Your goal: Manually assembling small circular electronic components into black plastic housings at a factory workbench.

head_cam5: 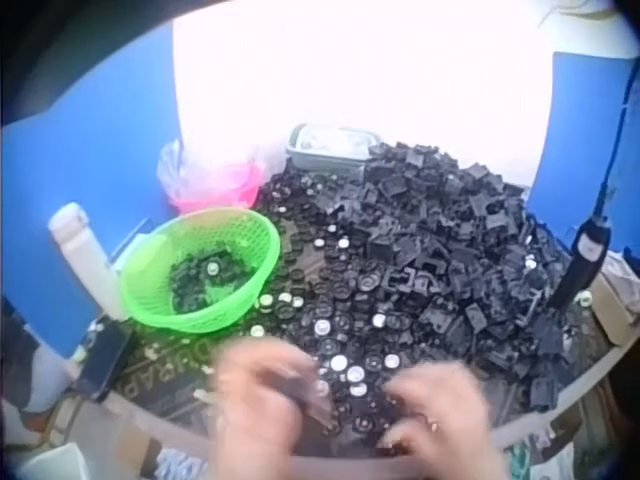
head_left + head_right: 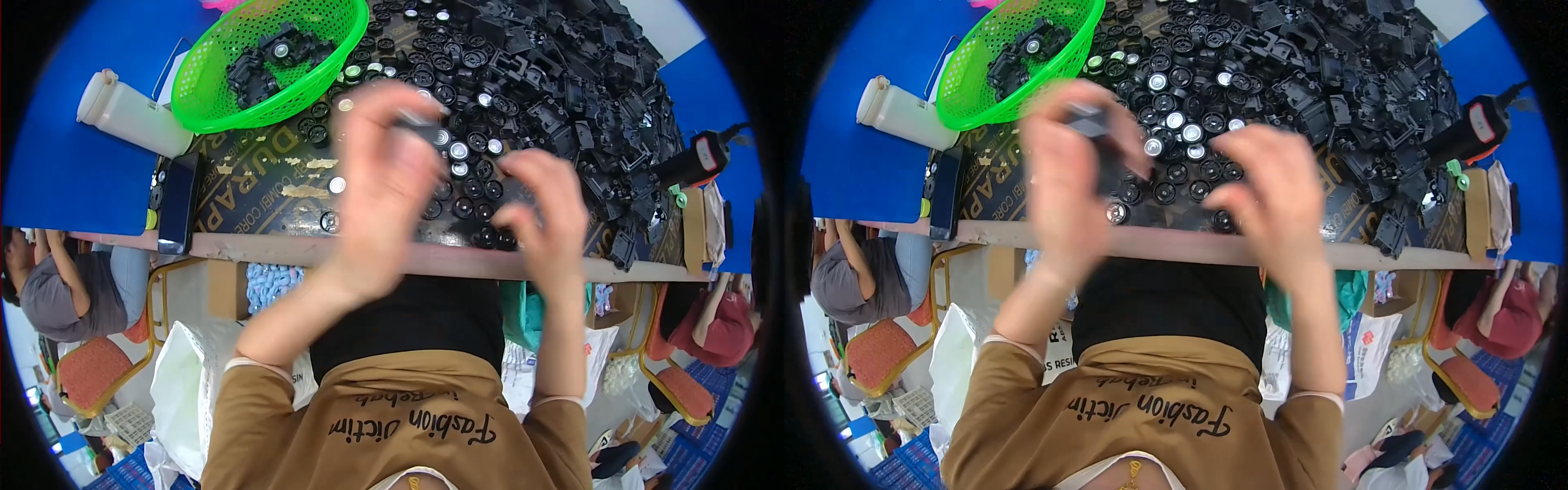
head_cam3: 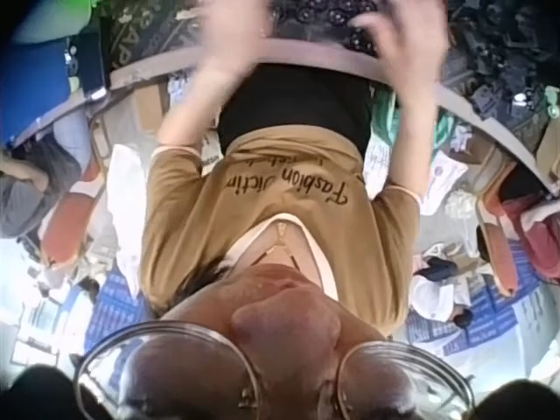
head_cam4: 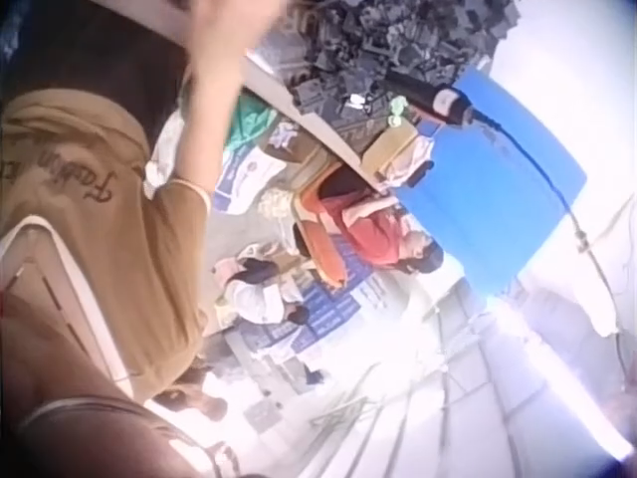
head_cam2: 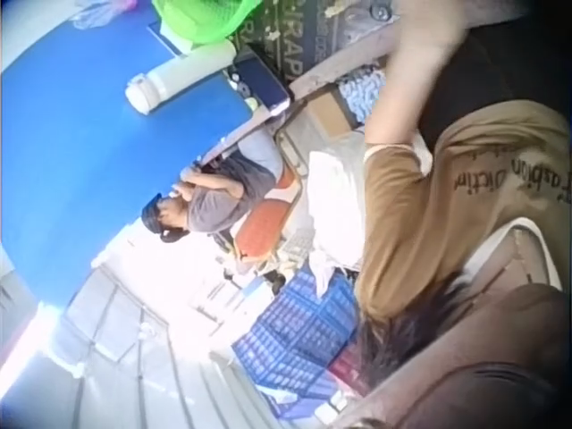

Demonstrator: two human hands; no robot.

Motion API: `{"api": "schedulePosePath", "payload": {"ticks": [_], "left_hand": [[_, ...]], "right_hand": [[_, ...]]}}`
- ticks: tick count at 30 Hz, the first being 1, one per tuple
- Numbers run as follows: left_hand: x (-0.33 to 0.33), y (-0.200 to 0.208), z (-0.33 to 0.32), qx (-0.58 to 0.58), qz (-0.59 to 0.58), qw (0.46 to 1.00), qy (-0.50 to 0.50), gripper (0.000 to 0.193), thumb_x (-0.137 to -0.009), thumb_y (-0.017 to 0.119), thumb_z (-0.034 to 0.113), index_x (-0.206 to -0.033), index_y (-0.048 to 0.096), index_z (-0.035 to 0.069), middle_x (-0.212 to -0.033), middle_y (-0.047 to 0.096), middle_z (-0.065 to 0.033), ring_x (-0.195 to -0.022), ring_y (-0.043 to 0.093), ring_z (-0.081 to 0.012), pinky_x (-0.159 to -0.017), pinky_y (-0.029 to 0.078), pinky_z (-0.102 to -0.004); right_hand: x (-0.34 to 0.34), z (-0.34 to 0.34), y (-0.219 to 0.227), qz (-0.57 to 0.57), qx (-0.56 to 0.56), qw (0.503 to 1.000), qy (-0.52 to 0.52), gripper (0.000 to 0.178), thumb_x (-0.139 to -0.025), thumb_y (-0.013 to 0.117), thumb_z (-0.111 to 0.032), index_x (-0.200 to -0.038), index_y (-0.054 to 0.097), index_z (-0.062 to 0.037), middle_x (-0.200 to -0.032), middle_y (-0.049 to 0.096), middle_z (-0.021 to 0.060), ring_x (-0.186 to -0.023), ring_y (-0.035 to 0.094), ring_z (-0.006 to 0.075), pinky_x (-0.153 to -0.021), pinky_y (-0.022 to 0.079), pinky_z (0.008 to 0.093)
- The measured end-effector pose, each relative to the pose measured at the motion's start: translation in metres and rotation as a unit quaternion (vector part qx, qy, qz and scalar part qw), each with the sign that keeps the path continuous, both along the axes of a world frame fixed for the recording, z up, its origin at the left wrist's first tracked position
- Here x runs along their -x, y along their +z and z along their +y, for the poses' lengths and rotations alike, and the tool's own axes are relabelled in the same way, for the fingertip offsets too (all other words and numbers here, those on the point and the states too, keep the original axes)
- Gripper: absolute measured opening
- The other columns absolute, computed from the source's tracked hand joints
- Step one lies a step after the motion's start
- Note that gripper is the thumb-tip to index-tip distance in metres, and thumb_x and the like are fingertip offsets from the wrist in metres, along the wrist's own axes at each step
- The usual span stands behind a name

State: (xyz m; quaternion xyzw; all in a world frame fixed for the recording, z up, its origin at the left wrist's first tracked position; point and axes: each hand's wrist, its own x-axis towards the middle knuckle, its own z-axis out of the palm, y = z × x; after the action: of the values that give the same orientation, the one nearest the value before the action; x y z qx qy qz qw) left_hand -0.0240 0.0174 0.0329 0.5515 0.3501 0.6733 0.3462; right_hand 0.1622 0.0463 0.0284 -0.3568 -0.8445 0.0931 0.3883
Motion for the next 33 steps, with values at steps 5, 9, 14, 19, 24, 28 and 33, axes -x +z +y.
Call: {"api": "schedulePosePath", "payload": {"ticks": [5,9,14,19,24,28,33], "left_hand": [[0.121,0.055,0.073,-0.040,0.129,0.960,0.245,0.042,-0.094,0.047,0.030,-0.127,0.042,0.005,-0.106,0.055,-0.0100,-0.092,0.054,-0.0179,-0.081,0.042,-0.0276],[0.099,0.074,0.062,-0.005,0.461,0.810,0.363,0.059,-0.089,0.052,0.023,-0.136,0.028,-0.003,-0.136,0.033,-0.0215,-0.127,0.031,-0.0318,-0.107,0.023,-0.0358],[0.062,0.028,0.033,-0.051,0.445,0.875,0.180,0.040,-0.083,0.061,0.024,-0.118,0.053,0.005,-0.121,0.048,-0.0164,-0.118,0.044,-0.0311,-0.098,0.035,-0.0374],[0.017,-0.001,-0.006,0.204,-0.017,0.965,-0.167,0.028,-0.093,0.051,0.019,-0.115,0.056,0.002,-0.100,0.061,-0.0077,-0.091,0.058,-0.0147,-0.081,0.046,-0.0268],[-0.017,-0.023,-0.017,0.345,-0.405,0.775,-0.340,0.046,-0.096,0.040,0.036,-0.133,0.035,0.009,-0.112,0.054,-0.0129,-0.097,0.058,-0.0228,-0.081,0.051,-0.0363],[-0.007,-0.040,-0.025,0.332,-0.312,0.826,-0.333,0.043,-0.096,0.042,0.034,-0.129,0.038,0.007,-0.093,0.055,-0.0070,-0.077,0.059,-0.0154,-0.061,0.051,-0.0293],[-0.009,-0.034,-0.025,0.338,-0.283,0.847,-0.297,0.036,-0.094,0.051,0.023,-0.123,0.042,0.005,-0.087,0.054,-0.0045,-0.069,0.052,-0.0101,-0.055,0.043,-0.0239]], "right_hand": [[-0.064,0.061,0.010,-0.173,-0.072,0.970,-0.153,0.030,-0.076,0.053,0.005,-0.104,0.057,-0.0038,-0.104,0.056,0.0132,-0.099,0.051,0.0308,-0.086,0.042,0.0380],[-0.051,0.081,0.004,-0.229,-0.062,0.964,-0.119,0.027,-0.079,0.059,-0.006,-0.106,0.056,-0.0034,-0.106,0.057,0.0119,-0.099,0.051,0.0303,-0.085,0.043,0.0374],[-0.047,0.096,-0.008,-0.288,-0.056,0.940,-0.175,0.043,-0.076,0.068,-0.025,-0.111,0.053,-0.0041,-0.099,0.061,0.0135,-0.094,0.055,0.0301,-0.082,0.044,0.0380],[-0.029,0.063,0.017,0.007,0.041,0.984,-0.176,0.056,-0.072,0.071,-0.019,-0.120,0.048,-0.0037,-0.100,0.060,0.0154,-0.092,0.056,0.0268,-0.082,0.045,0.0364],[0.015,-0.023,0.002,0.076,0.195,0.973,0.096,0.063,-0.064,0.075,-0.012,-0.121,0.049,-0.0045,-0.123,0.050,0.0124,-0.115,0.047,0.0302,-0.095,0.039,0.0392],[-0.015,-0.001,-0.007,-0.004,0.058,0.998,0.005,0.039,-0.071,0.066,-0.009,-0.108,0.057,-0.0026,-0.110,0.058,0.0133,-0.101,0.053,0.0308,-0.087,0.042,0.0380],[-0.027,0.037,-0.016,-0.219,-0.022,0.969,-0.108,0.024,-0.077,0.054,0.002,-0.101,0.058,-0.0010,-0.102,0.057,0.0107,-0.095,0.053,0.0291,-0.083,0.044,0.0370]]}}
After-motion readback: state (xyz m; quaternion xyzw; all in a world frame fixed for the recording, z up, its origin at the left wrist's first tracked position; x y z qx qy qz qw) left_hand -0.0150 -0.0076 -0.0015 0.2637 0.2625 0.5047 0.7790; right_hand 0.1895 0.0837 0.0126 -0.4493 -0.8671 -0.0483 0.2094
